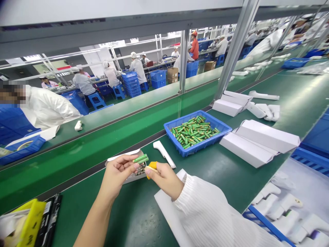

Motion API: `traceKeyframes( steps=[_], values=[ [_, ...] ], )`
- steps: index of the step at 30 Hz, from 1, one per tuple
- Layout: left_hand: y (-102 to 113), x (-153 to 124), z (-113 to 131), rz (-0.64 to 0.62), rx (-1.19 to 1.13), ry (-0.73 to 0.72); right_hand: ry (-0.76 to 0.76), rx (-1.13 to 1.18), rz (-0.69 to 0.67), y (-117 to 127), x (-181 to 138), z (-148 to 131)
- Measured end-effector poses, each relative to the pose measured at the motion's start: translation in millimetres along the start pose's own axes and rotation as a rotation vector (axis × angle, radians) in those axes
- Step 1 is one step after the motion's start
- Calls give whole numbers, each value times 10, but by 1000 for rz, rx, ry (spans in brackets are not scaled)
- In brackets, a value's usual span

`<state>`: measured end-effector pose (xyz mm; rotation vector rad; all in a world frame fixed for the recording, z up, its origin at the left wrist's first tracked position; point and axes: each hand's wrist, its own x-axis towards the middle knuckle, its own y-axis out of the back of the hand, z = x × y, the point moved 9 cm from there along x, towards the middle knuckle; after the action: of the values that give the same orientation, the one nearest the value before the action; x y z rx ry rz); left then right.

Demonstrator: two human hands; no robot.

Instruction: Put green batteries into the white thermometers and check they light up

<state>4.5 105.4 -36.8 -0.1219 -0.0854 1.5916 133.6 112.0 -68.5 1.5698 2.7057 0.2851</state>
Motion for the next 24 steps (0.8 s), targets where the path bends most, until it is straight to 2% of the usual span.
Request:
traceKeyframes(
  steps=[5,9,11,14,15,16,19,20,22,24],
  values=[
    [-78,-12,-40,-57,51,44,31,181,-19,-30,4,-78],
    [-56,-39,-6,-95,131,67,-2,257,-5,35,33,-67],
    [-87,-69,10,-155,258,77,-35,333,148,261,57,-4],
    [-184,-105,19,-243,428,57,13,436,542,722,-7,60],
    [-198,-102,36,-230,452,29,29,430,578,762,-15,59],
    [-194,-92,69,-189,472,-17,27,409,529,714,13,52],
    [-194,-85,198,-64,599,-207,-50,400,170,281,109,61],
    [-219,-98,236,-55,638,-275,-62,417,97,171,110,60],
    [-283,-129,276,-85,673,-372,-61,448,77,101,103,52],
    [-321,-143,265,-142,659,-389,-57,452,116,136,99,48]
  ],
)
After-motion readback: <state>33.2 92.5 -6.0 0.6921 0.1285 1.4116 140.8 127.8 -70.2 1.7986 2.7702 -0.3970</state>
